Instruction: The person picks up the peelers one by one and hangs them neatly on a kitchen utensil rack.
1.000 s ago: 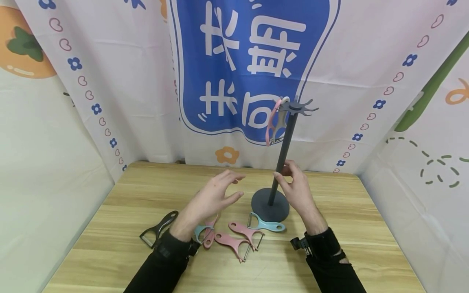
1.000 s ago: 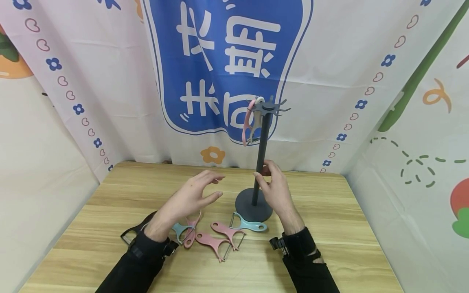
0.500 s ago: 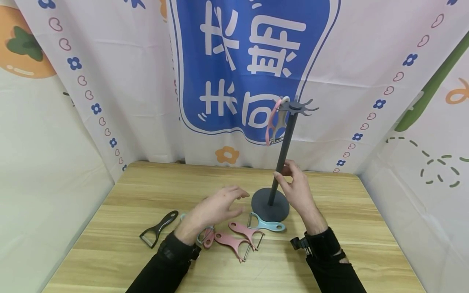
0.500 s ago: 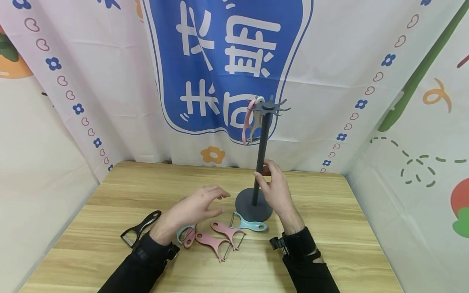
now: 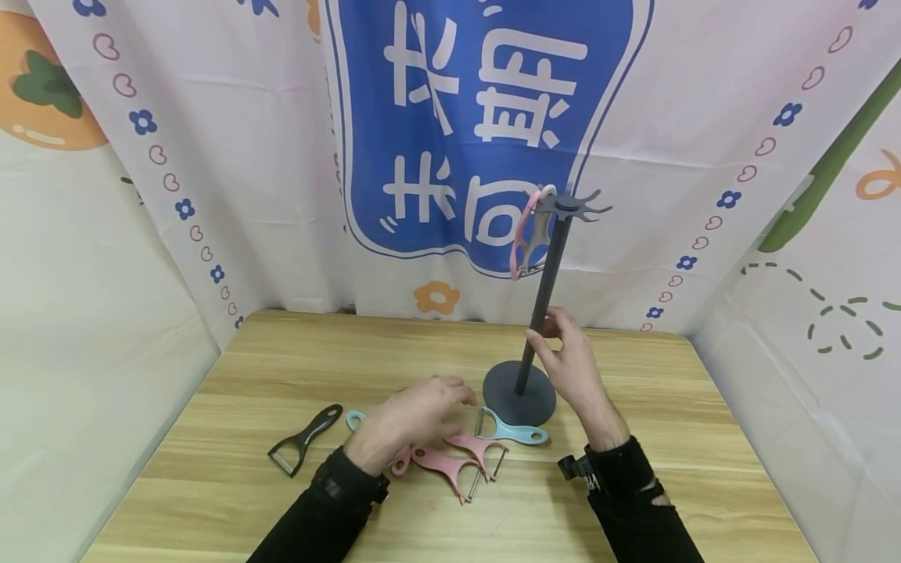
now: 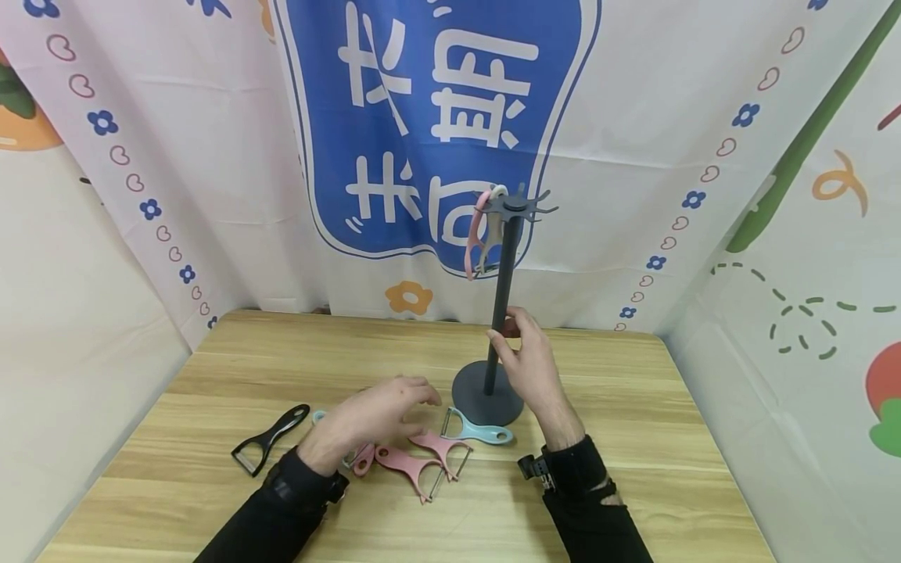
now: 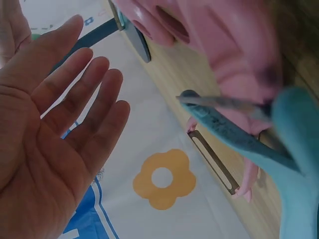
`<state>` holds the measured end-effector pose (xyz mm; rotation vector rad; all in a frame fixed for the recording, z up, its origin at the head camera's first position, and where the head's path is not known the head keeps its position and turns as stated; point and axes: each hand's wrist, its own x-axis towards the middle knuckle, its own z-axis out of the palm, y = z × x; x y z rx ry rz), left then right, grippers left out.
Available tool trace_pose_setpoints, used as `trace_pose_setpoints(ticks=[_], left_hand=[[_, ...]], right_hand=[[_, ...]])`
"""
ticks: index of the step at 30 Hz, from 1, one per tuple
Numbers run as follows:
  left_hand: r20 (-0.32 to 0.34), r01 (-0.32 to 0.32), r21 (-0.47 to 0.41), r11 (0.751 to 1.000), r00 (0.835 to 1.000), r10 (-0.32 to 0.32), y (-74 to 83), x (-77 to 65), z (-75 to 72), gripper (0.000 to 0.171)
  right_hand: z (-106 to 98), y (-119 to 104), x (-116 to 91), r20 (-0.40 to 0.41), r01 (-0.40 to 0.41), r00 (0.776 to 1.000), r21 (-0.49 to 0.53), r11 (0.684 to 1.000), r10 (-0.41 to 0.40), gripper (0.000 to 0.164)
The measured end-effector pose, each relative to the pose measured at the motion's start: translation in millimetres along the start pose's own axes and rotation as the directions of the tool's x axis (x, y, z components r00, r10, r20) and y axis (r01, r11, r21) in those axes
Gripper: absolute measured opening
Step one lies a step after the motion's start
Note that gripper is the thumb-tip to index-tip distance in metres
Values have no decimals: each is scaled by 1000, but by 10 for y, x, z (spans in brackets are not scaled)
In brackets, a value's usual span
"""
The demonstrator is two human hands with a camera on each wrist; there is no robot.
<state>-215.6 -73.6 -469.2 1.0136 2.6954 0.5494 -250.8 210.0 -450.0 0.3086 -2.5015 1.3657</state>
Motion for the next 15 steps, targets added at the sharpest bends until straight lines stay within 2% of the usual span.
trace_pose_setpoints(ticks=[4, 7, 11, 15], left_hand=[[28, 14, 40, 999, 999, -15, 28, -7, 30, 41], [47, 4, 65, 998, 999, -7, 38, -7, 52, 33], [45, -49, 94, 994, 998, 45, 34, 5, 84, 18], [48, -68, 113, 991, 997, 63, 38, 19, 126, 11]], right_hand=[[-4, -4, 0, -2, 1, 1000, 0, 1000, -1, 42], [-6, -5, -2, -6, 6, 1000, -2, 1000, -6, 41], [-3, -2, -2, -5, 9, 1000, 2, 1000, -9, 40], [-3, -1, -3, -3, 12, 1000, 1, 1000, -12, 40]])
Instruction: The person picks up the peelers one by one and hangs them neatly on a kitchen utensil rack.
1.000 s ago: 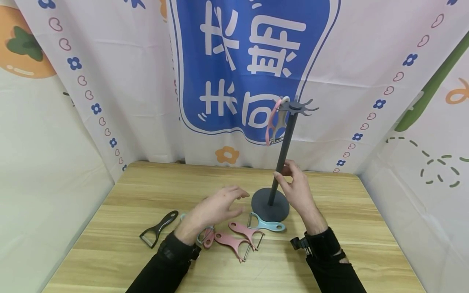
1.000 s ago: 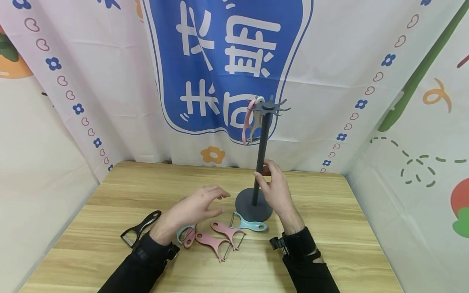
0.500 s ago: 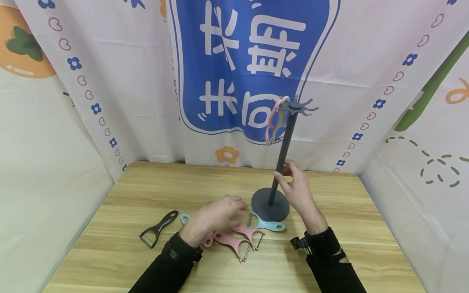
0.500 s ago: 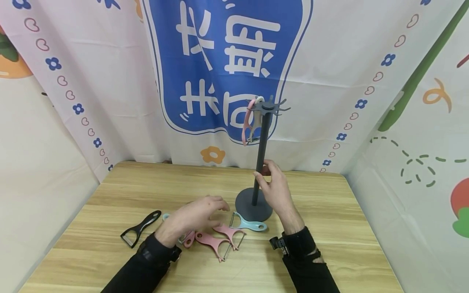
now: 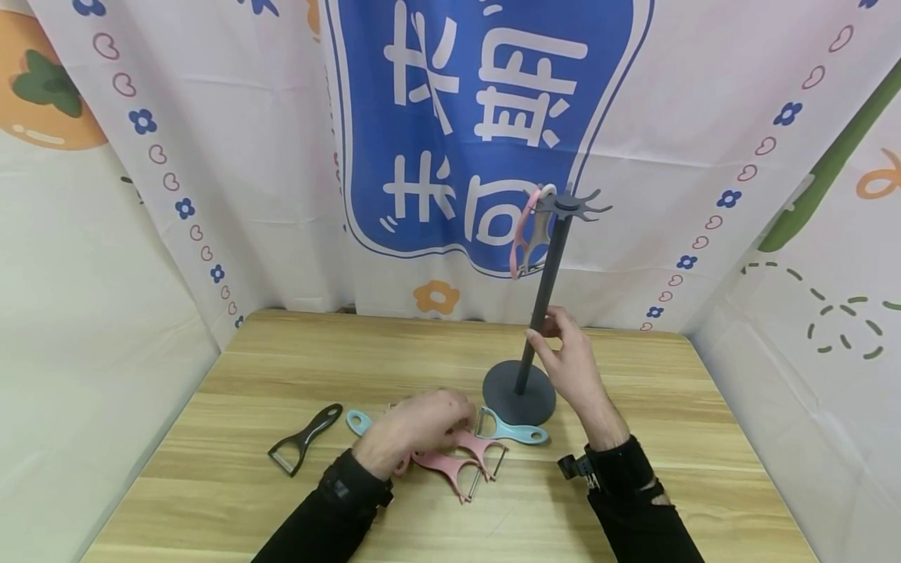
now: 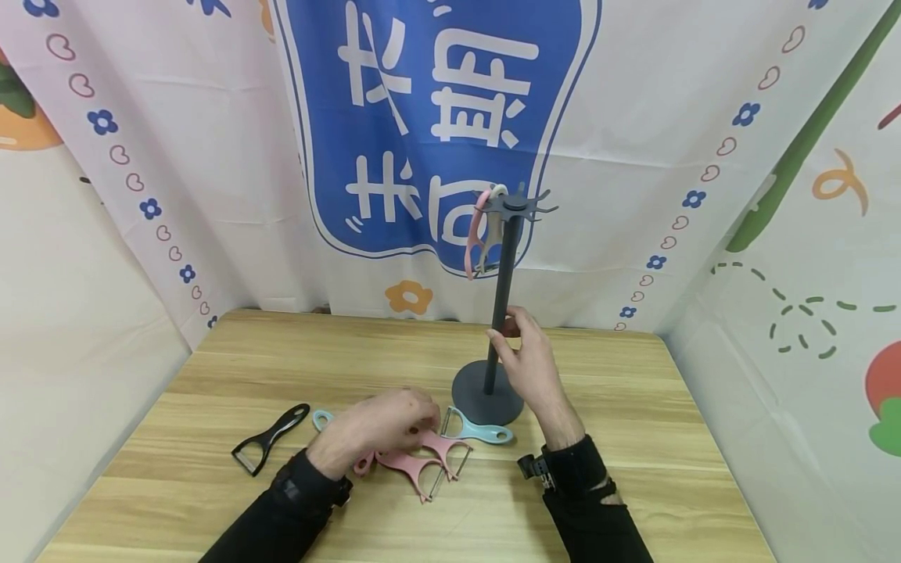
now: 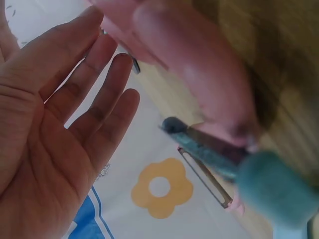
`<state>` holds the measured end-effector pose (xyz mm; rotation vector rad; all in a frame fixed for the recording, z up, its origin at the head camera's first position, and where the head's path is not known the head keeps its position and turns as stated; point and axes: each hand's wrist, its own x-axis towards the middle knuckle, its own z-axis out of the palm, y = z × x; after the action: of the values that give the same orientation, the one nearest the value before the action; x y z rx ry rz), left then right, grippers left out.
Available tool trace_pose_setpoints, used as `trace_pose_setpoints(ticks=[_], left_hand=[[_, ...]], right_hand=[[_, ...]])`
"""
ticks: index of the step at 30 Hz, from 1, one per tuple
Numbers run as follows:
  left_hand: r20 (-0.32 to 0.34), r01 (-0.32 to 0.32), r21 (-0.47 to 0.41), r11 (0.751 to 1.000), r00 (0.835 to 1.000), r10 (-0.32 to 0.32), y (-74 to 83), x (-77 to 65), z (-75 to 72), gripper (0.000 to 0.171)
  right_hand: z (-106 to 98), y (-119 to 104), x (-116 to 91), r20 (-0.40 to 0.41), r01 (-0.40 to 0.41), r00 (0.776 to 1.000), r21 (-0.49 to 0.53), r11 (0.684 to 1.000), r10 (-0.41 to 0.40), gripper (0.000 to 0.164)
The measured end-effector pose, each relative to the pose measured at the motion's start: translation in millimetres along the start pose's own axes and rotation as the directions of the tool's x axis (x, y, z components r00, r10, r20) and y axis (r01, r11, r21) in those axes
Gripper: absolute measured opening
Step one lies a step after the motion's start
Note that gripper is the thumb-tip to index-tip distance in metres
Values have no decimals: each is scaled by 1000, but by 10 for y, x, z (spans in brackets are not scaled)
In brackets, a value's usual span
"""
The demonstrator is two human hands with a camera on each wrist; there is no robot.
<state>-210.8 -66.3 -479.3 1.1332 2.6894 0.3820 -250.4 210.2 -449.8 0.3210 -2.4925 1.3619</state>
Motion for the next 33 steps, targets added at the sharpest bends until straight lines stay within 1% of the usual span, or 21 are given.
trace_pose_setpoints(ticks=[7, 13, 19, 24, 28, 30, 33], left_hand=[[9, 15, 32, 999, 1000, -16, 22, 25, 54, 14], [33, 25, 21, 999, 999, -25, 31, 36, 85, 17], [30, -1, 25, 1000, 1000, 1, 21, 14, 73, 18], [20, -14, 9, 1000, 1000, 14, -1, -13, 0, 22], [36, -7, -11, 1000, 999, 8, -36, -32, -106, 28], [43, -12, -20, 1000, 999, 13, -63, -32, -168, 26], [41, -49, -11, 999, 998, 49, -125, -12, -262, 20]], right_hand=[[1, 1, 2, 6, -9, 1000, -5, 1000, 9, 41], [5, 4, 8, 7, -4, 1000, -9, 1000, 4, 42], [4, 10, 7, 6, -1, 1000, -14, 1000, 1, 41], [0, 11, 2, 4, -1, 1000, -13, 1000, 1, 42], [-1, 9, 1, 3, -2, 1000, -13, 1000, 2, 42], [-2, 6, 0, 3, -4, 1000, -12, 1000, 4, 42], [-4, 2, -2, 3, -7, 1000, -12, 1000, 7, 42]])
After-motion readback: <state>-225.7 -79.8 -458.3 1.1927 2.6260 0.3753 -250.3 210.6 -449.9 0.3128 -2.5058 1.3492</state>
